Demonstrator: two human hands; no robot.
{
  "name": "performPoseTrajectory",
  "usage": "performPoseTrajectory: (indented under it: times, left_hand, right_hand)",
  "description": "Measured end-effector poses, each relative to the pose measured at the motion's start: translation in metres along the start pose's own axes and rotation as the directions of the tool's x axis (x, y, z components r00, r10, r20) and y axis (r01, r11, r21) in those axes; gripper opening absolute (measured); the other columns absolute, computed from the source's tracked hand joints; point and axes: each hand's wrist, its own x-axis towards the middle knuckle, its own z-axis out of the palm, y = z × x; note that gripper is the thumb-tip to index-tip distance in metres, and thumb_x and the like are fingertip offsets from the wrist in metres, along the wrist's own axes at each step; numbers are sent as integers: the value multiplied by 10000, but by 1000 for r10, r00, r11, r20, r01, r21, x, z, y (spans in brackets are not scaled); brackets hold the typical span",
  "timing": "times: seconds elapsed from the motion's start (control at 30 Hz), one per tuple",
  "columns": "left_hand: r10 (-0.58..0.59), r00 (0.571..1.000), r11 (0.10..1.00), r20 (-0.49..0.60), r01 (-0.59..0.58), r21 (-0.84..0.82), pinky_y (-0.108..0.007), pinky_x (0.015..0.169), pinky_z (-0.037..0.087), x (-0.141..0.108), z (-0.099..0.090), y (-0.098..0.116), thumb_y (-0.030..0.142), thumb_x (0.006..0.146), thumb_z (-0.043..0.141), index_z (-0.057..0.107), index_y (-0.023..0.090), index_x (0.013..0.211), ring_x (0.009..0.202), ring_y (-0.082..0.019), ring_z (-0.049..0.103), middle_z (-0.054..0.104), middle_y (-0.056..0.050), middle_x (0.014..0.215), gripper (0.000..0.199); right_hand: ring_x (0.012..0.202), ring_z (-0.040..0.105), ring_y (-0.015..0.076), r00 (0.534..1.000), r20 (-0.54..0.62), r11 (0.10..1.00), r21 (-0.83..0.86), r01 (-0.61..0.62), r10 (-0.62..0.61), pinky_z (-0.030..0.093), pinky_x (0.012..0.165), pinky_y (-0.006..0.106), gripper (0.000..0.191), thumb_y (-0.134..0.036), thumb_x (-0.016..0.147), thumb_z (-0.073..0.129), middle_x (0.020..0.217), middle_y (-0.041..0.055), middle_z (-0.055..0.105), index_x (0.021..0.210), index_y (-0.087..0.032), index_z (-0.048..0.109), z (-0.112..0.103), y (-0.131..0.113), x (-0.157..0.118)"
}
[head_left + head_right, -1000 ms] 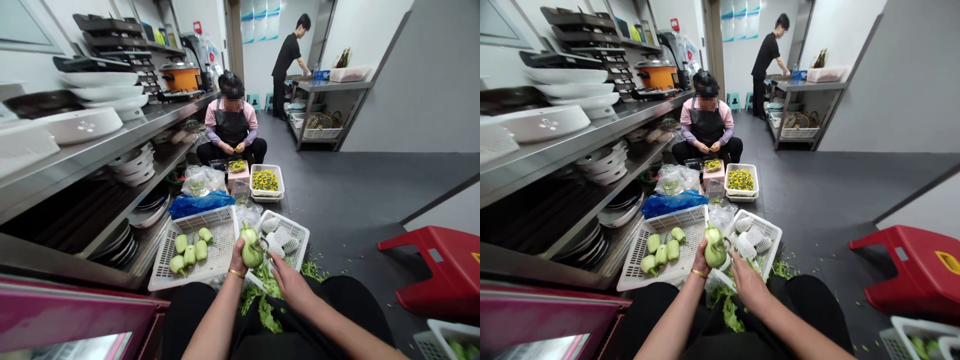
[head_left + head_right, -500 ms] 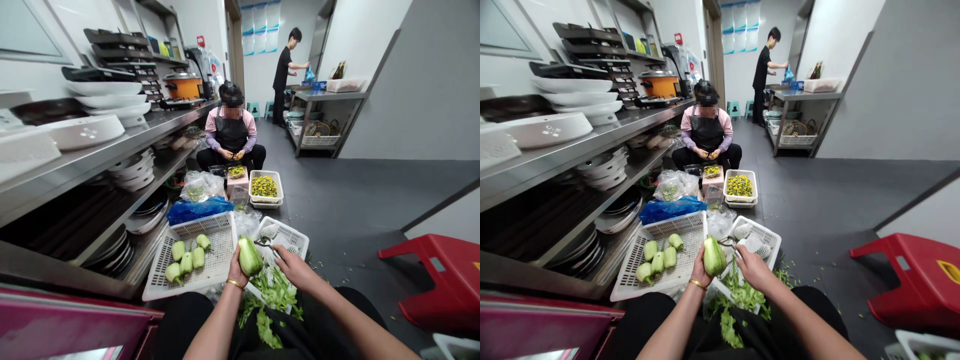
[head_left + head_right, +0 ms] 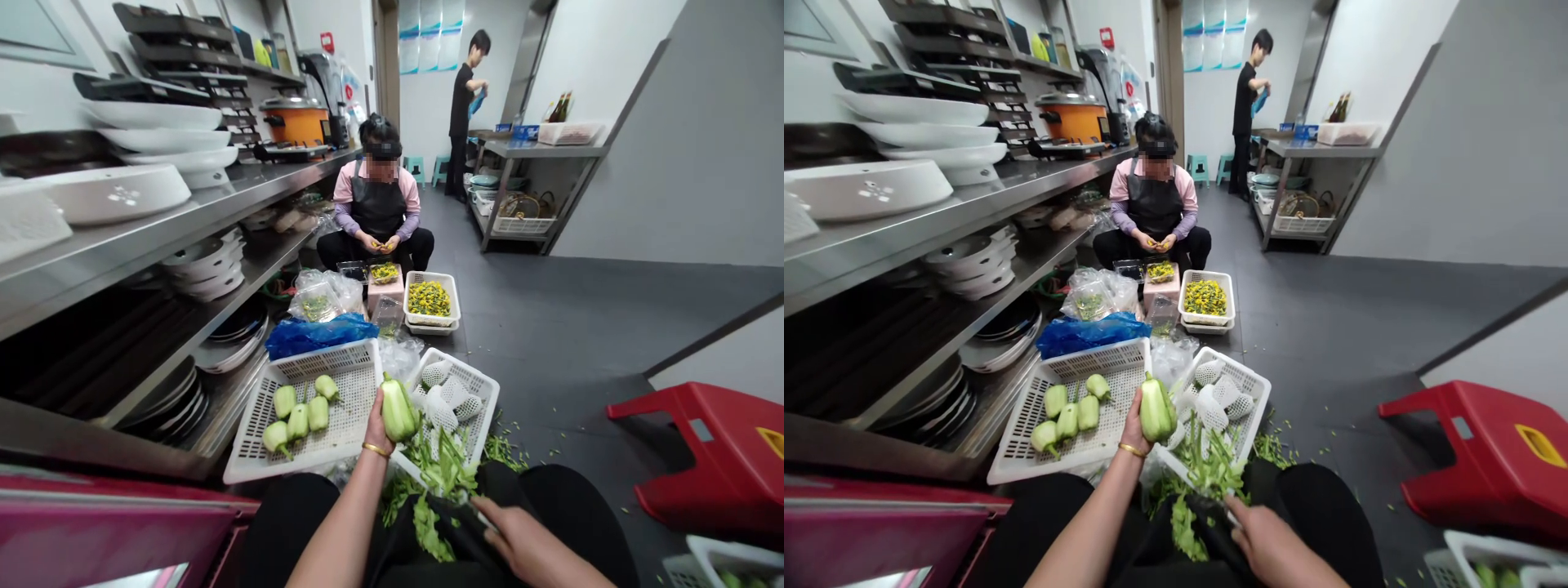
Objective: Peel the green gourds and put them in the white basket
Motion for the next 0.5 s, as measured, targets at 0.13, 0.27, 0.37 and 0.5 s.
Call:
performPoseTrajectory:
  times: [0.13,0.27,0.37,0.5]
  left_hand:
    - [-111,983,991,147,99,85,-440,775,501,-10,-2,-4,476,606,708,598,112,1000,861,-311,647,682,-140,856,548]
    - [-111,962,983,249,69,170,-449,786,489,-18,-4,-12,434,585,718,579,118,1031,886,-327,639,678,-142,878,563]
    - [19,977,988,214,-52,146,-429,777,493,-17,-4,-12,416,591,718,574,144,1022,876,-309,643,678,-117,887,530]
    - [77,992,992,96,-85,88,-418,752,502,-12,-2,-2,457,576,712,587,137,946,846,-298,646,678,-103,832,505]
  right_hand:
    - [1124,565,232,995,-96,997,79,2,6,429,920,330,452,-276,874,363,1223,121,607,1298,-169,478,-49,-24,35]
    - [1156,537,250,973,-229,992,119,36,-8,413,947,374,461,-240,874,365,1254,157,575,1311,-122,450,-68,-61,78]
    - [1124,560,246,977,-211,998,58,26,-13,430,920,357,488,-228,885,352,1235,164,585,1361,-127,388,-40,-65,72]
    - [967,643,233,999,-38,1000,4,-4,5,476,797,285,471,-231,845,446,1073,119,682,1314,-201,470,1,-37,21]
